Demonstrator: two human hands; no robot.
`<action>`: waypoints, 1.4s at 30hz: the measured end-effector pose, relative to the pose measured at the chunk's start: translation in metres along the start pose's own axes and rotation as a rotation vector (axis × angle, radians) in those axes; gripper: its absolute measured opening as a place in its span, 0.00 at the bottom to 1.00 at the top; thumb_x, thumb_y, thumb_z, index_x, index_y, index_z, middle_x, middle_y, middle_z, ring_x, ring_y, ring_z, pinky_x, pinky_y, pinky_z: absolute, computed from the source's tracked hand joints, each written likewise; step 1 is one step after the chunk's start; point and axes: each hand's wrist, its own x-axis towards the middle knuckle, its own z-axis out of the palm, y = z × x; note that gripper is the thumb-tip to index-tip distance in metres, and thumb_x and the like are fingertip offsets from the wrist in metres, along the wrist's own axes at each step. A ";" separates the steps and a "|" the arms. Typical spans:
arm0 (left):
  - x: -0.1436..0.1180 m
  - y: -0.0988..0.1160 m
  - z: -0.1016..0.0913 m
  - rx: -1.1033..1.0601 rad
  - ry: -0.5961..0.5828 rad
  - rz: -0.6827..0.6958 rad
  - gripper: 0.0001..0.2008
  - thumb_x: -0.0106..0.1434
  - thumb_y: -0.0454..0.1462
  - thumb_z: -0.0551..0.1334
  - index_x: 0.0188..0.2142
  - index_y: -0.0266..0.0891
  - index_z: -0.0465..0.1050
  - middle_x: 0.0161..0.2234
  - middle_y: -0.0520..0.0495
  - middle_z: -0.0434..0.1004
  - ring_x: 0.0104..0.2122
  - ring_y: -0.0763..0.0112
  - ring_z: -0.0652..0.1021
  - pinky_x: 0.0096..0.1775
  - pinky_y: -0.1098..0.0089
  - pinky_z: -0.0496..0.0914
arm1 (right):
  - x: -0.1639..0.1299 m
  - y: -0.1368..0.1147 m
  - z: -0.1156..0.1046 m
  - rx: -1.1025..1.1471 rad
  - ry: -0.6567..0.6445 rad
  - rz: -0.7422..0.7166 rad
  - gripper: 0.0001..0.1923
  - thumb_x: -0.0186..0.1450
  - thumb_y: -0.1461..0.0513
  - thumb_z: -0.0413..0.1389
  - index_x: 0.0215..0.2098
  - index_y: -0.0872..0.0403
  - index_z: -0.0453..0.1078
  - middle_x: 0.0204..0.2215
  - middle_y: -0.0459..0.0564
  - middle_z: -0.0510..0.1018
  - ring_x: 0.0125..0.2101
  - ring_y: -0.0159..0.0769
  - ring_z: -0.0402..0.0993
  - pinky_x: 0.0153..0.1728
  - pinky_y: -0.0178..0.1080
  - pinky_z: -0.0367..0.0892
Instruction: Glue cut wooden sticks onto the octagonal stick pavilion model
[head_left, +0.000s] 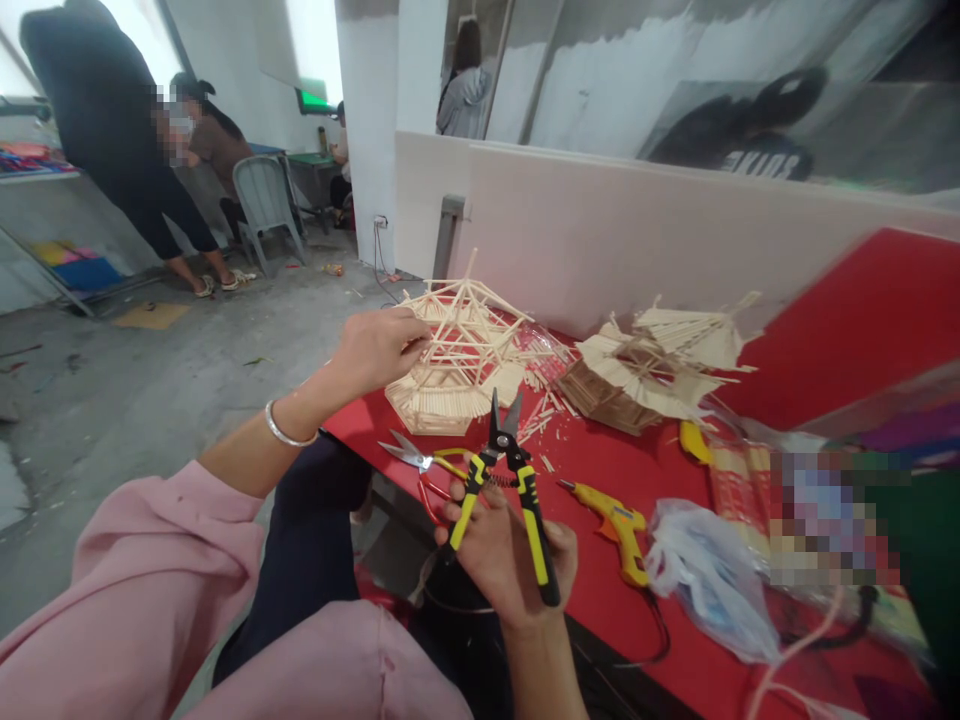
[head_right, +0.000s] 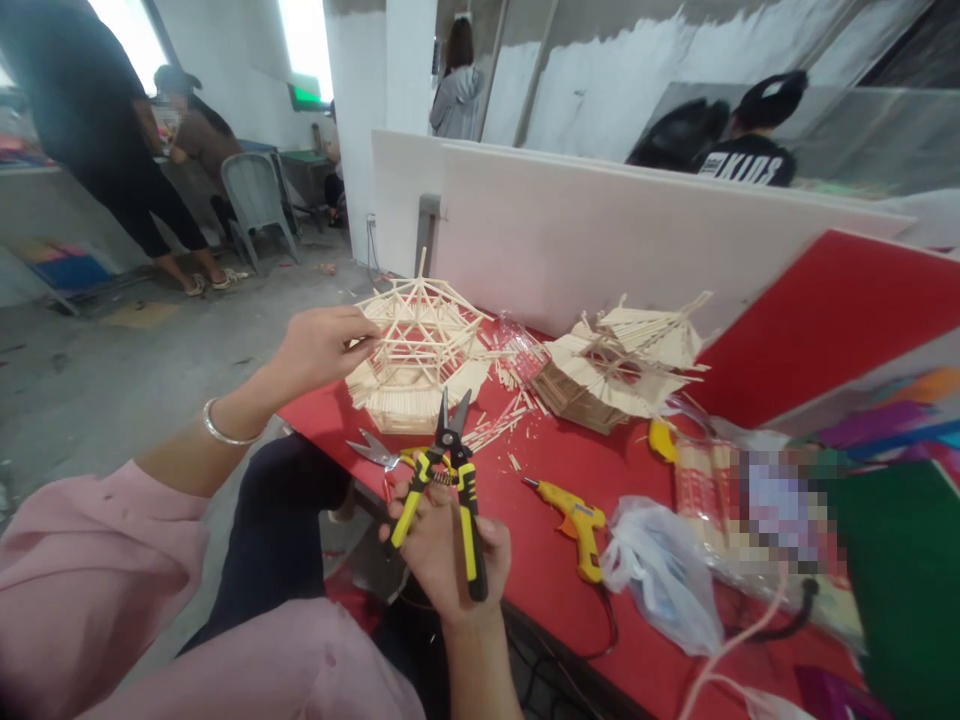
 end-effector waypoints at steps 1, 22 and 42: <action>0.000 0.000 0.000 0.000 0.000 -0.002 0.11 0.64 0.36 0.57 0.32 0.41 0.80 0.34 0.47 0.82 0.31 0.69 0.76 0.29 0.70 0.60 | 0.000 0.001 0.001 0.003 0.003 -0.002 0.23 0.52 0.43 0.60 0.39 0.47 0.73 0.47 0.52 0.74 0.43 0.44 0.71 0.54 0.57 0.64; -0.043 0.064 0.013 -0.575 -0.064 -0.032 0.09 0.64 0.38 0.62 0.30 0.40 0.79 0.26 0.51 0.78 0.26 0.75 0.74 0.28 0.73 0.63 | -0.015 0.019 -0.007 -0.735 0.324 -0.145 0.28 0.49 0.58 0.65 0.49 0.45 0.72 0.51 0.47 0.75 0.51 0.46 0.69 0.56 0.51 0.60; -0.055 0.115 0.045 -0.428 -0.147 0.055 0.12 0.67 0.37 0.57 0.33 0.40 0.79 0.30 0.50 0.81 0.30 0.72 0.78 0.28 0.72 0.63 | -0.039 0.011 -0.031 -0.783 0.397 -0.242 0.25 0.50 0.60 0.64 0.47 0.46 0.72 0.43 0.45 0.74 0.46 0.42 0.68 0.52 0.46 0.62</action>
